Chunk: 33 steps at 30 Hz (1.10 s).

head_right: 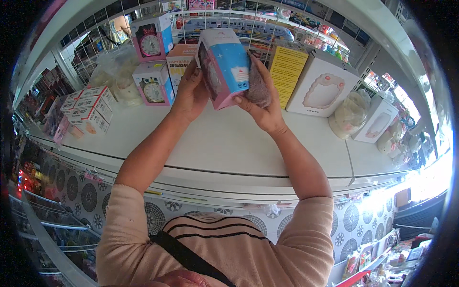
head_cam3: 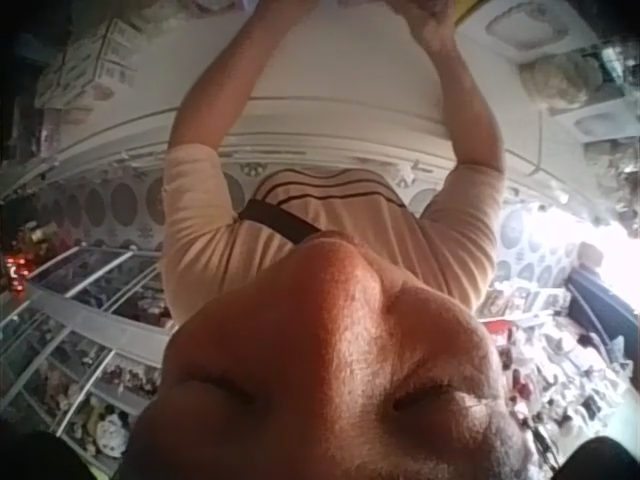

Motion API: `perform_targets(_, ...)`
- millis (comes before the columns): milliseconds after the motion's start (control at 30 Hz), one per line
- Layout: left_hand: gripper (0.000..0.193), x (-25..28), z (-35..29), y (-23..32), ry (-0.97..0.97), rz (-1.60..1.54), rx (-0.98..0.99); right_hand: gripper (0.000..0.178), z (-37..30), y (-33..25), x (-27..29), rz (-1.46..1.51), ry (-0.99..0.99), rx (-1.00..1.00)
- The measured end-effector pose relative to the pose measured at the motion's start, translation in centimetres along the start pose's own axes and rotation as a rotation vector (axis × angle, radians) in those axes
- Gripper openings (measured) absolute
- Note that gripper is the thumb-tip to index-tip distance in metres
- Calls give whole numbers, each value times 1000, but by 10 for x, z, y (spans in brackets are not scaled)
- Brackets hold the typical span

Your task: Dusting and cleaning various gift boxes and containers on a retail store shelf using a cloth.

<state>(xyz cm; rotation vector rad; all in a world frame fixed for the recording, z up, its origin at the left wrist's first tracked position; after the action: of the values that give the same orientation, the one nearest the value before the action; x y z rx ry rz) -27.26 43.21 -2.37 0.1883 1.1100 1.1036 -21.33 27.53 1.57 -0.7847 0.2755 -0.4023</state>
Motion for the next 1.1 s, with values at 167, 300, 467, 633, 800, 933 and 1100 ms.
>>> perform_targets(167,46,-7,-9,-12,-56,-121,145,90,-4,-16,-8,-266,-191,179)
perform_targets(300,47,-10,-14,-17,1,-204,266,85,-6,-14,-15,-347,-238,171)
perform_targets(467,49,-3,-8,-16,43,-173,218,70,2,-6,4,121,-80,-78)
perform_targets(633,46,11,-2,-9,147,20,163,55,12,-13,36,232,194,132)
perform_targets(800,41,-2,-11,-22,251,43,144,77,-4,-4,3,-73,-124,176)
perform_targets(933,34,20,-5,-10,207,-66,109,83,-15,-26,-50,-846,-406,513)
perform_targets(1100,31,6,-2,-5,119,-253,197,79,-30,-30,-65,-991,-569,603)
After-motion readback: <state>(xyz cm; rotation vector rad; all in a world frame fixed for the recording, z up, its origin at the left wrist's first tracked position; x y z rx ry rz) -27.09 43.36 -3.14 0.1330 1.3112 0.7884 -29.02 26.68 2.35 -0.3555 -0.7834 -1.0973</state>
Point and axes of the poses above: each hand's wrist, its own z-axis towards the middle knuckle, its own x-axis out of the back of the hand, y = z × x, the point moved 8 cm from there along z, towards the middle knuckle, and after that the axes turned 7 degrees about x, right-handed, at the moved point
